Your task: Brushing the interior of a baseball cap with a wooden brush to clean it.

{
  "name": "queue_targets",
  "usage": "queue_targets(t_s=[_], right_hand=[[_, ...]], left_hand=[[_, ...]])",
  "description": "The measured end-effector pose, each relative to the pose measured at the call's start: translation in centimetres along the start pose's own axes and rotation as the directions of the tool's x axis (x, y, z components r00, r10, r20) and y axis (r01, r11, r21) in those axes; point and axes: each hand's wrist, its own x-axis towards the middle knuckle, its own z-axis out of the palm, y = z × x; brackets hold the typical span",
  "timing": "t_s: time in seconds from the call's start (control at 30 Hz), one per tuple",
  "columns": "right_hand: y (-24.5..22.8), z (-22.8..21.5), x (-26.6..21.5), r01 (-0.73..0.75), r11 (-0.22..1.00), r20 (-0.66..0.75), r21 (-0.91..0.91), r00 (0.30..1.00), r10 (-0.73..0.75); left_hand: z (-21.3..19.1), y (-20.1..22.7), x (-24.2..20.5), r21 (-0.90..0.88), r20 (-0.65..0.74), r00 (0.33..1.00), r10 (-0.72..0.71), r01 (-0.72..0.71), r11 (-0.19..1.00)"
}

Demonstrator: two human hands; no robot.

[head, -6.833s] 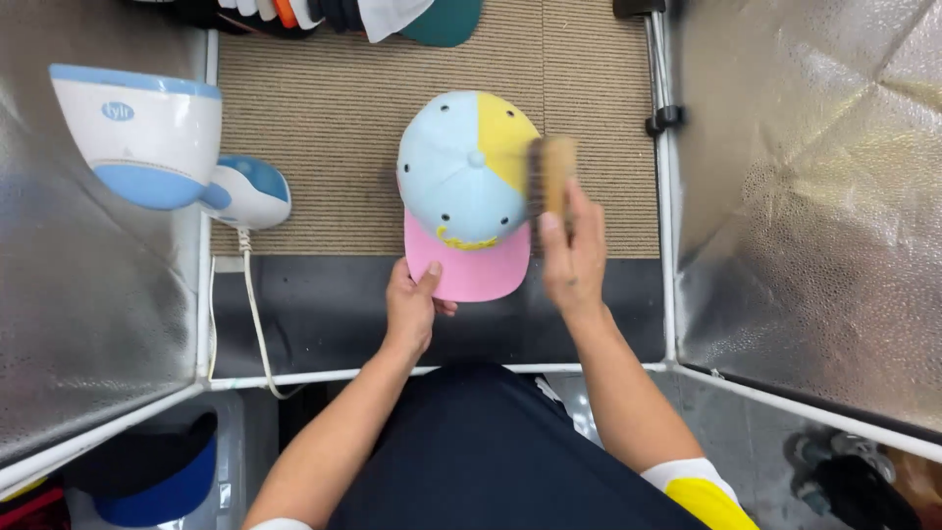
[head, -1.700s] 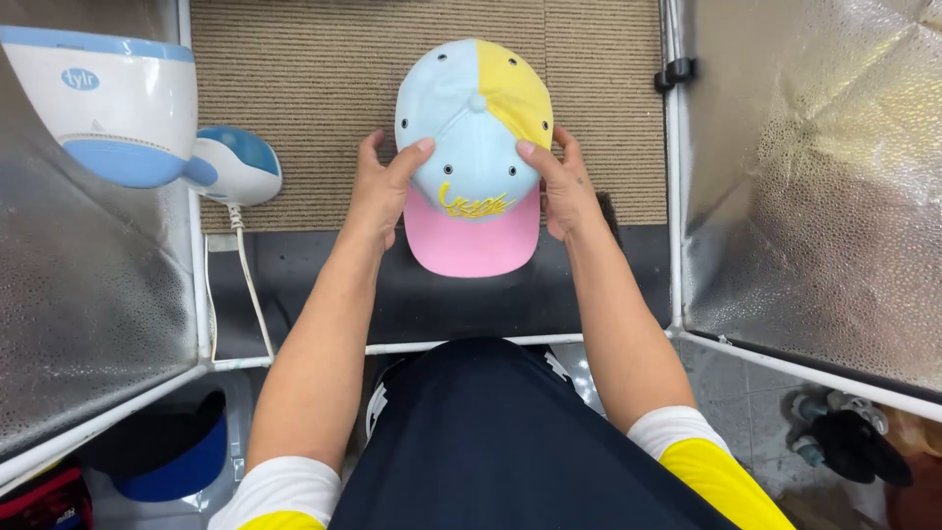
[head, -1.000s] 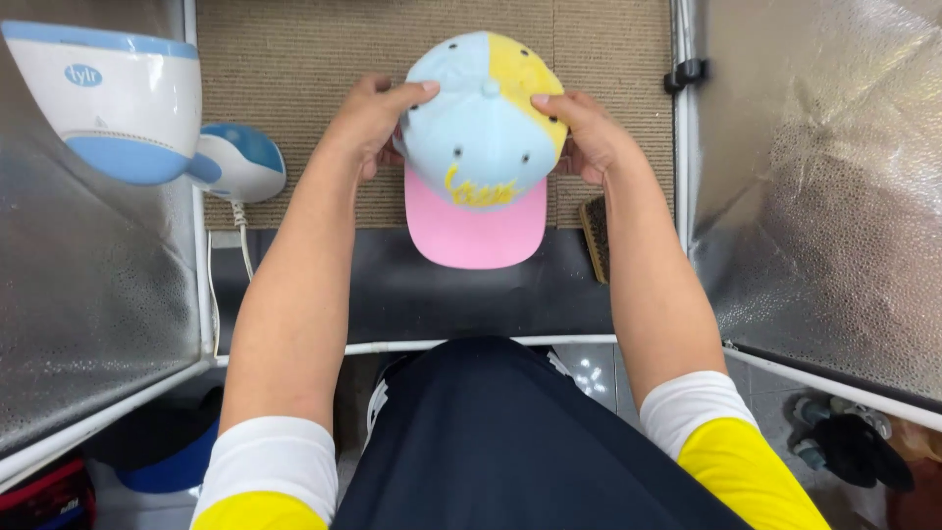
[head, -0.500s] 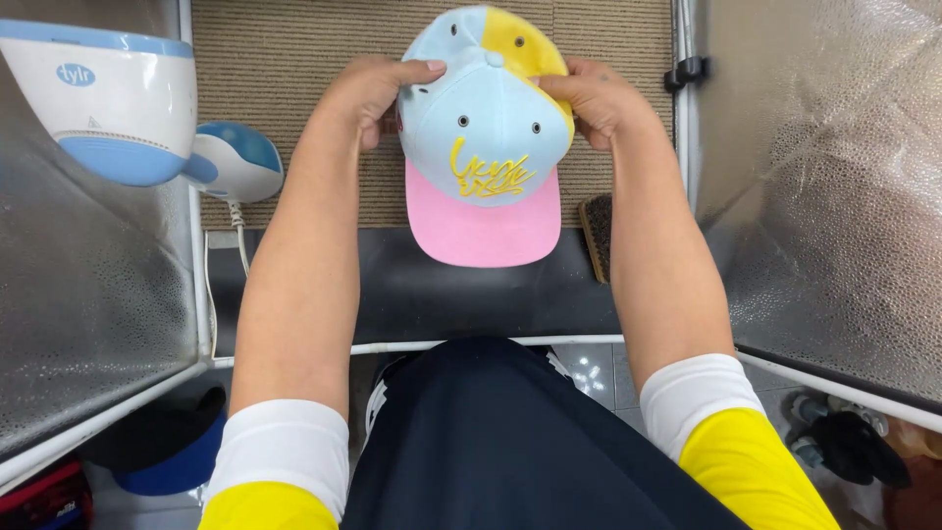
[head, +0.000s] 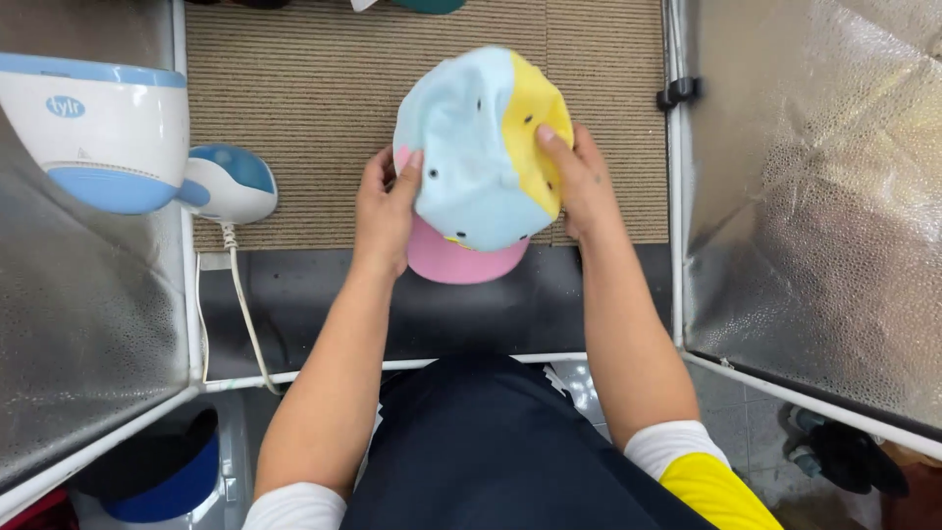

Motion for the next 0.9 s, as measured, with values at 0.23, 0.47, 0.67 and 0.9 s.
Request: queue_targets(t_s=[0.23, 0.47, 0.67, 0.9], right_hand=[[0.3, -7.2, 6.1, 0.134, 0.988, -0.119, -0.076, 0.983, -0.142], [-0.2, -11.2, 9.4, 0.076, 0.943, -0.312, 0.323, 0.95, 0.03], [-2.9, -8.3, 1.3, 0.334, 0.91, -0.263, 0.245, 0.927, -0.269], [-4.0, -0.2, -2.8, -0.176, 0.616, 0.295, 0.768, 0.951, -0.097]], left_hand=[[7.7, -1.1, 7.9, 0.11, 0.011, 0.998, 0.059, -0.06, 0.992], [15.7, -2.8, 14.4, -0.008, 0.08, 0.982, 0.17, -0.17, 0.985], [8.7, -2.5, 9.0, -0.079, 0.063, 0.966, 0.249, -0.244, 0.966], [0.2, -13.4, 4.3, -0.449, 0.47, 0.879, -0.083, 0.319, 0.834]])
